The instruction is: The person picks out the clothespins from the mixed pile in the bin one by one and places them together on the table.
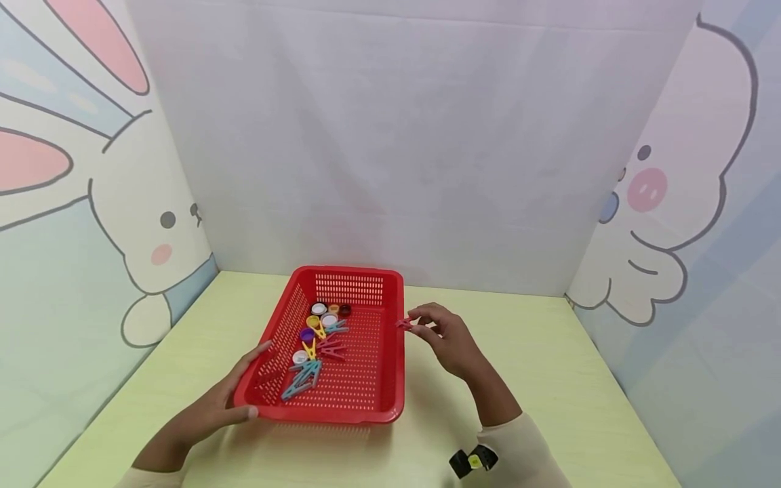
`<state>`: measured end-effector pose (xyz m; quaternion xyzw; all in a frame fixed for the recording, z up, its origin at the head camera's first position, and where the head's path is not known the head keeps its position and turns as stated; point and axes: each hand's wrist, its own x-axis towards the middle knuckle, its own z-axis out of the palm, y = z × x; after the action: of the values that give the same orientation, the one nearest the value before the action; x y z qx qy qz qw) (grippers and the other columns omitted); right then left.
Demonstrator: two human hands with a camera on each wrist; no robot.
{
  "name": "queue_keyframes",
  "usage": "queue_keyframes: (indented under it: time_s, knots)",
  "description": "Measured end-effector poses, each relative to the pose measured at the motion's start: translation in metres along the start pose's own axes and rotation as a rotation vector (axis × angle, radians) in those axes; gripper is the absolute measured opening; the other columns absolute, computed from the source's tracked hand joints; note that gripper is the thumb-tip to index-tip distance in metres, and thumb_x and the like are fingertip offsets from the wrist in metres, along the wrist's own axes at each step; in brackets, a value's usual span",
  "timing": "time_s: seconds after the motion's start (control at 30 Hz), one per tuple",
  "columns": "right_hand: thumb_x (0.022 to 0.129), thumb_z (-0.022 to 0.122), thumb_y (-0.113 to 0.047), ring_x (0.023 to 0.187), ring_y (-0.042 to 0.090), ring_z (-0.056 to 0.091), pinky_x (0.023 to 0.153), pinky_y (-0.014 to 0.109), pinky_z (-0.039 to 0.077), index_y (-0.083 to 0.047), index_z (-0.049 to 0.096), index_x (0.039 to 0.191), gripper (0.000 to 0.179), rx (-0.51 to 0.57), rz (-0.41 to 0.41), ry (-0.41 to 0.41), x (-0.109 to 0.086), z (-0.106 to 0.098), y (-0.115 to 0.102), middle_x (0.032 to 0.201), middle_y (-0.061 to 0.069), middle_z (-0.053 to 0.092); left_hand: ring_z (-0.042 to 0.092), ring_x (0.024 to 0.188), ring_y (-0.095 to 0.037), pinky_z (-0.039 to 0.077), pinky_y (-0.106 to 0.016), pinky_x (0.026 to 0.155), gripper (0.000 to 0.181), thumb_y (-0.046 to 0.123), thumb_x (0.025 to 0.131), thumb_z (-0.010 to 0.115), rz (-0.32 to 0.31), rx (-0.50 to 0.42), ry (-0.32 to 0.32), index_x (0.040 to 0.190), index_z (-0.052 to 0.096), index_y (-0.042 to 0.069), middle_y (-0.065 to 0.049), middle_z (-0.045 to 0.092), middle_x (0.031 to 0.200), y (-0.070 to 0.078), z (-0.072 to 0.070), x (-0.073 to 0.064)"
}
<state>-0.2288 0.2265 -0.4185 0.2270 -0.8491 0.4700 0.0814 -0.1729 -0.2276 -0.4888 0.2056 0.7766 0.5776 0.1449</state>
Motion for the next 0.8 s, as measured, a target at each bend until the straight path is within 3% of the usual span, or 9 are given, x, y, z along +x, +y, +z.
queue_keyframes:
  time_s: [0.17, 0.37, 0.63, 0.8]
  knots:
    - [0.106, 0.069, -0.007, 0.114, 0.019, 0.075, 0.092, 0.020, 0.062, -0.011, 0.072, 0.131, 0.026, -0.046, 0.004, 0.007, -0.005, -0.007, 0.014, 0.123, 0.006, 0.078, 0.052, 0.140, -0.044, 0.069, -0.038, 0.091, 0.117, 0.027, 0.090, 0.085, 0.012, 0.012, -0.006, 0.176, 0.006, 0.023, -0.031, 0.030, 0.169, -0.001, 0.000, 0.000]
    - [0.108, 0.065, -0.007, 0.110, 0.008, 0.070, 0.089, 0.025, 0.061, -0.013, 0.071, 0.133, 0.027, -0.067, 0.005, 0.012, -0.010, -0.014, 0.028, 0.123, 0.006, 0.077, 0.052, 0.140, -0.043, 0.069, -0.037, 0.091, 0.116, 0.028, 0.089, 0.086, -0.012, 0.010, 0.005, 0.175, 0.007, 0.026, -0.028, 0.032, 0.169, 0.001, 0.000, 0.000]
    - [0.107, 0.064, -0.002, 0.106, 0.002, 0.066, 0.089, 0.023, 0.062, -0.010, 0.071, 0.133, 0.028, -0.076, -0.030, 0.031, -0.014, -0.021, 0.047, 0.120, 0.009, 0.075, 0.053, 0.139, -0.044, 0.068, -0.038, 0.092, 0.116, 0.027, 0.091, 0.084, -0.006, -0.008, -0.005, 0.175, 0.005, 0.024, -0.030, 0.030, 0.169, 0.001, 0.001, 0.000]
    - [0.105, 0.067, -0.002, 0.104, -0.002, 0.062, 0.083, 0.021, 0.058, -0.012, 0.075, 0.131, 0.028, -0.101, -0.016, 0.049, -0.017, -0.022, 0.063, 0.123, 0.011, 0.075, 0.051, 0.140, -0.046, 0.069, -0.038, 0.092, 0.116, 0.028, 0.091, 0.084, 0.000, 0.005, -0.001, 0.175, 0.006, 0.024, -0.030, 0.030, 0.169, -0.001, 0.000, 0.000]
